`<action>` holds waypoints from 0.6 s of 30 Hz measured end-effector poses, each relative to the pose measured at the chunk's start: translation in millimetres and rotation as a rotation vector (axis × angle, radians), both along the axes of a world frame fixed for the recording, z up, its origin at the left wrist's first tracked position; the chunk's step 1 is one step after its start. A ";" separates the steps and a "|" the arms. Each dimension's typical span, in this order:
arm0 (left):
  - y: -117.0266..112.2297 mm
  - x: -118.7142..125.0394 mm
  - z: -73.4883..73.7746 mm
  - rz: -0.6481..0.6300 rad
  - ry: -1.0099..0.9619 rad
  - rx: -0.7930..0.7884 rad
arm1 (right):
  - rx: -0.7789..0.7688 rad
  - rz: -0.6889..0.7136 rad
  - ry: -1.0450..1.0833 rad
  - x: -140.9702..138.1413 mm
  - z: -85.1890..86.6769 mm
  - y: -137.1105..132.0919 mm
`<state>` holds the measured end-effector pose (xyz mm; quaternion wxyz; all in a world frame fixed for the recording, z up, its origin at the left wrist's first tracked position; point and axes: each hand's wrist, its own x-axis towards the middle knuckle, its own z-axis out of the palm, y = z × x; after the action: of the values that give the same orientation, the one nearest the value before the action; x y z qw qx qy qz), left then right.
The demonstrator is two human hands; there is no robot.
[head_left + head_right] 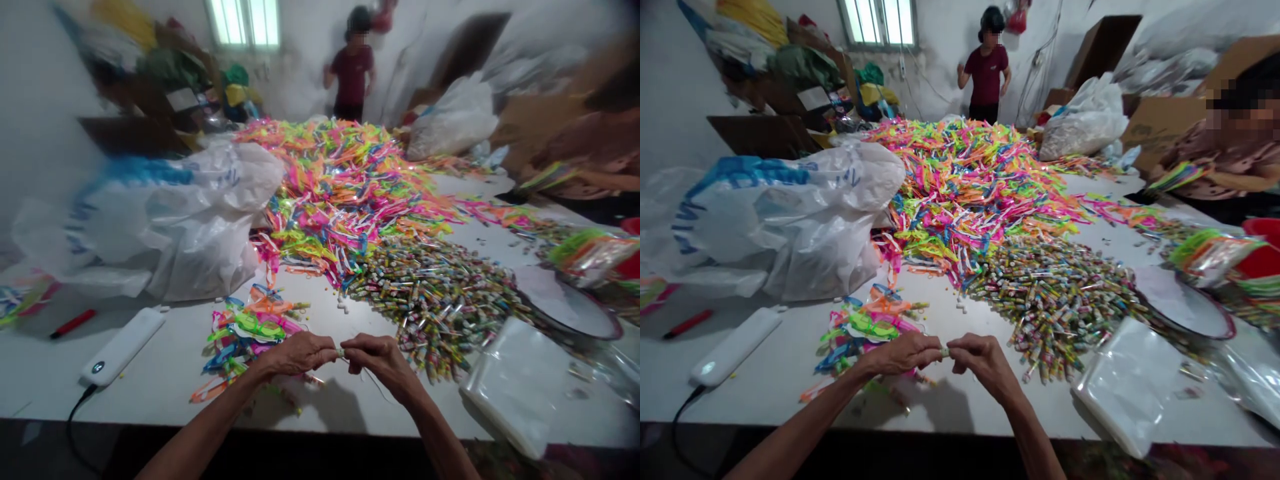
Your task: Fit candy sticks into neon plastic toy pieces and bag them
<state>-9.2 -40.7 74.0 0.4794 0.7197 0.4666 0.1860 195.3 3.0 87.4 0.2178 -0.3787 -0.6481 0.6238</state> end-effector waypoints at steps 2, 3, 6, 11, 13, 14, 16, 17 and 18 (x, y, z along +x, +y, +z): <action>-1.6 0.4 -1.6 -0.008 0.099 0.089 | 0.011 0.014 -0.012 -3.6 -1.3 -0.7; -2.3 -0.2 -2.1 -0.013 0.162 0.139 | 0.008 0.019 -0.015 -6.4 -3.3 -1.4; -3.5 -10.6 -1.3 -0.034 0.366 0.271 | 0.005 0.037 -0.016 -15.5 -14.0 1.2; 13.0 -64.2 10.5 0.122 0.635 0.298 | 0.373 -0.135 -0.241 -14.7 -40.8 47.7; 34.5 -90.9 11.9 0.368 0.680 0.257 | 0.600 -0.201 -0.568 -11.2 -50.7 75.6; 48.5 -102.9 10.4 0.492 0.688 0.205 | 0.678 -0.194 -0.746 -10.8 -55.2 88.1; 80.5 -121.4 2.6 0.638 0.701 0.132 | 0.780 -0.132 -1.017 -13.5 -63.2 107.1; 96.9 -127.0 -3.2 0.682 0.699 0.107 | 0.824 -0.103 -1.090 -16.0 -67.0 113.2; 112.7 -130.0 -9.7 0.719 0.696 0.092 | 0.872 -0.086 -1.130 -18.8 -70.7 117.2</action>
<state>-139.2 72.0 64.4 0.1686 0.5533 0.8085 0.1086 176.4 120.1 16.7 0.0048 -0.5475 -0.8367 0.0073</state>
